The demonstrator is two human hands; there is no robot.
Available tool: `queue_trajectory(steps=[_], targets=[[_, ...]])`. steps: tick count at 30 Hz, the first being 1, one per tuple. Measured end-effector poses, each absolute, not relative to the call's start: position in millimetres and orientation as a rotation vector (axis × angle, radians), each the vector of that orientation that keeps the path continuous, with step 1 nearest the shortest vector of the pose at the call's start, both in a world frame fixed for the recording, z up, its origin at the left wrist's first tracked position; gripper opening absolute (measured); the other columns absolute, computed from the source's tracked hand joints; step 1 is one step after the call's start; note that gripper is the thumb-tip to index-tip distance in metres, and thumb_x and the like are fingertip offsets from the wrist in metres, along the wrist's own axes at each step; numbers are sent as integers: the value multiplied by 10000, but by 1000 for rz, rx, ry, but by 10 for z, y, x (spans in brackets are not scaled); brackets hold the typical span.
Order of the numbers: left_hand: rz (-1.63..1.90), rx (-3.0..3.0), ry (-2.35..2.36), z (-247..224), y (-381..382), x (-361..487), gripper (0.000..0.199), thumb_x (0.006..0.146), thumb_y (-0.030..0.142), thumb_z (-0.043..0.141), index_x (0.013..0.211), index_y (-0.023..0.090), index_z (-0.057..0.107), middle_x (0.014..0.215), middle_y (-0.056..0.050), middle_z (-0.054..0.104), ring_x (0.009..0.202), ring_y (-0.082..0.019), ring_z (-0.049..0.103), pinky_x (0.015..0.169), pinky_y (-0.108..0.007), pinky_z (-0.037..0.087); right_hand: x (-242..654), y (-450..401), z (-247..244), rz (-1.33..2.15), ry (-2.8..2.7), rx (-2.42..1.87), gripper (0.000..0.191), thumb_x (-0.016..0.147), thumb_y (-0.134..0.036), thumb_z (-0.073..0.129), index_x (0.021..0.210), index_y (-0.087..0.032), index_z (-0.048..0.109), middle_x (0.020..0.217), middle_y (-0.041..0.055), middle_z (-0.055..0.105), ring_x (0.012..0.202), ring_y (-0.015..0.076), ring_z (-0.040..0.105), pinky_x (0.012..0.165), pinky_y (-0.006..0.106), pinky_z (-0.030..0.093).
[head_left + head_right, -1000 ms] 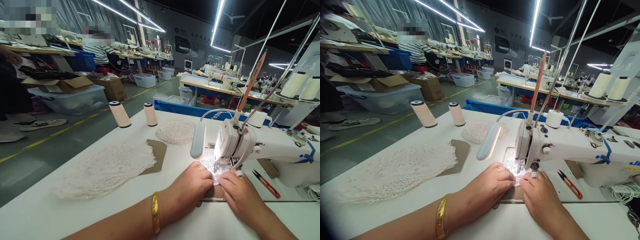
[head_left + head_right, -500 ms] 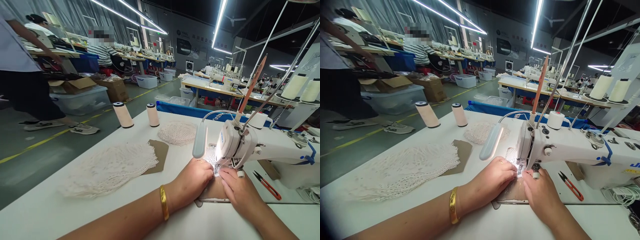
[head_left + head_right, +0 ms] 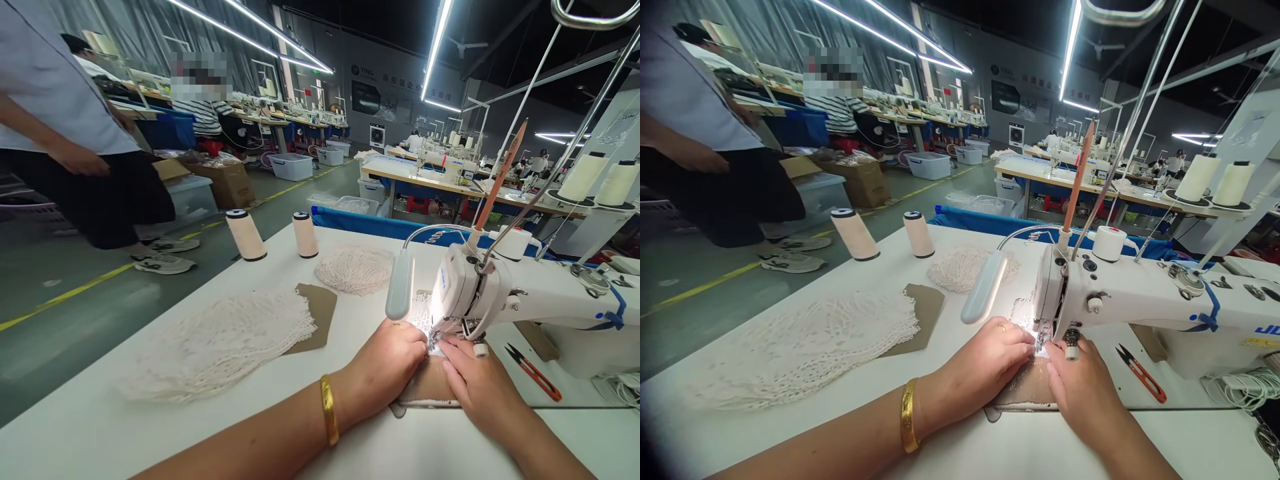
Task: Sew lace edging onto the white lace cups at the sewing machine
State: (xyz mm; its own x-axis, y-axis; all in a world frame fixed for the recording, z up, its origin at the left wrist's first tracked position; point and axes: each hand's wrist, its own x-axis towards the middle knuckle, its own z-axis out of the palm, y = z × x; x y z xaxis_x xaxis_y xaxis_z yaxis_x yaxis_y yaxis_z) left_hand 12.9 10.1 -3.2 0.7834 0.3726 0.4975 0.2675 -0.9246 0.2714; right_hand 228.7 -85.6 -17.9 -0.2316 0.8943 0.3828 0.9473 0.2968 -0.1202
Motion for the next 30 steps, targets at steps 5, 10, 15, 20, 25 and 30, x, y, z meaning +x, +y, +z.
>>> queue_trajectory(steps=[5,10,15,20,25,30], targets=[[737,2837,667,33,111,96,220,1072,236,492,1026,204,705,1023,-77,718,961,-242,659,903,-376,489,2304,-851,-176,-229,-2191,-1616,419,1037,-190,461,1392,-217,680,1338,140,734,1179,325,703,958,483,627],[585,2854,909,215,62,10,264,994,445,687,950,185,691,958,-86,675,856,-266,613,762,-381,474,2277,-895,-76,-205,-2192,-1417,374,1033,-129,451,1327,-218,665,1278,118,761,1146,288,716,945,434,621],[756,2792,585,335,13,-34,382,1018,323,619,665,178,607,767,-30,591,698,-180,527,656,-326,374,2200,-939,41,4,-2278,-1152,390,995,-69,455,1310,-241,608,1233,88,749,1131,246,693,939,385,595],[762,2776,459,268,5,-49,201,940,56,536,820,175,644,827,-21,649,728,-172,538,690,-328,392,2294,-938,29,-31,-2362,-1267,301,876,13,482,933,-244,627,1065,58,727,1010,241,651,846,360,561],[747,2826,457,160,-66,-29,233,950,90,623,737,181,647,825,-27,652,759,-185,538,728,-339,411,2361,-979,52,-129,-2275,-1443,315,872,-10,484,1013,-235,654,947,61,693,864,255,563,765,366,506],[782,2752,362,138,-63,-26,88,947,124,707,932,198,753,978,-33,752,891,-209,640,845,-369,467,2273,-999,99,33,-2370,-1239,332,932,-11,490,1089,-248,660,1176,46,736,1010,239,619,814,349,495]])
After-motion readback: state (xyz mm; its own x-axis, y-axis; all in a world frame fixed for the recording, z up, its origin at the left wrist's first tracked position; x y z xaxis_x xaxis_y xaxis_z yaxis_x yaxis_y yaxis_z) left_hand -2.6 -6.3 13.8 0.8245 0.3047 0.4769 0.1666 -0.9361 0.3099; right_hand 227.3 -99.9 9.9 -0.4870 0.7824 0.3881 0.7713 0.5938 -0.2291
